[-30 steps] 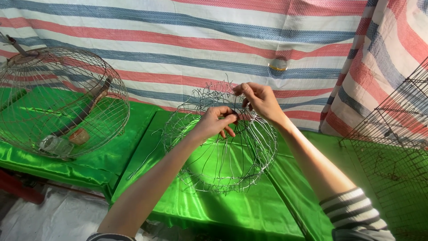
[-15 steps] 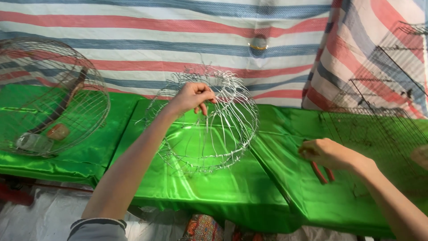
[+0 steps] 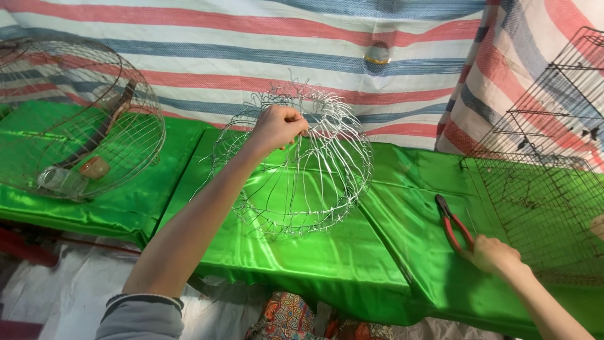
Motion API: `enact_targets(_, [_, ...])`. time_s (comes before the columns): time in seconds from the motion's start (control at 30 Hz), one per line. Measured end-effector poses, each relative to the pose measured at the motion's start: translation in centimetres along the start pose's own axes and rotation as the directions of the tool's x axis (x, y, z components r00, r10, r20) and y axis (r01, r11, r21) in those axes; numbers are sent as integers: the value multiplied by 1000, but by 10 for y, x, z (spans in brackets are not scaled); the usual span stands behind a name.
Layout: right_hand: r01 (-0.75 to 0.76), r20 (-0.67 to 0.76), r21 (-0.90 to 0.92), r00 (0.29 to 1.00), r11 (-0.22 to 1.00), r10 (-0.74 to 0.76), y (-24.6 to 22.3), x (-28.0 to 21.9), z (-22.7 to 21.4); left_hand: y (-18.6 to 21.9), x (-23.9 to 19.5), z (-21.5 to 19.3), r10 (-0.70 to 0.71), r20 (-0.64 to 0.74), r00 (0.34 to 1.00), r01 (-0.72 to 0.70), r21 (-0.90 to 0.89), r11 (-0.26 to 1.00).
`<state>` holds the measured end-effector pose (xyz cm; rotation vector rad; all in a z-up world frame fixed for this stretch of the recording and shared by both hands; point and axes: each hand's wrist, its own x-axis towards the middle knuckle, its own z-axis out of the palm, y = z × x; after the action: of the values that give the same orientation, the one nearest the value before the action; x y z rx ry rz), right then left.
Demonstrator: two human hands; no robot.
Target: The person assembles a wire birdcage by hand, bending and twisting thin metal wires to form a spherical frame. They use red-handled pliers to cut and secure wire segments, repeatedly adjusting the structure on a green-covered table.
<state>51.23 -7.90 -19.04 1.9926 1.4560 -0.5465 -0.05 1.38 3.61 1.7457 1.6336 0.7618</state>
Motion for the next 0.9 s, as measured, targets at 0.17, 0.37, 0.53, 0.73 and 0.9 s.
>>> enact_targets(0.17, [7, -16, 38, 1000, 999, -6, -1, -1, -5, 12, -10, -5, -131, 72, 989, 138, -112, 984])
enact_targets(0.37, [11, -45, 33, 999, 999, -9, -6, 14, -6, 14, -9, -6, -136, 65, 989, 144, -155, 977])
enact_targets(0.53, [-10, 37, -20, 999, 1000, 11, -20, 21, -10, 19, -4, -4, -119, 41, 992, 125, -181, 976])
enact_targets(0.73, [-10, -54, -30, 999, 1000, 8, -25, 22, -14, 7, 11, 4, -97, 119, 988, 126, -266, 956])
enact_targets(0.9, [29, 35, -53, 999, 998, -27, -21, 32, -22, -23, 33, 7, 244, -24, 969, -244, 3, 970])
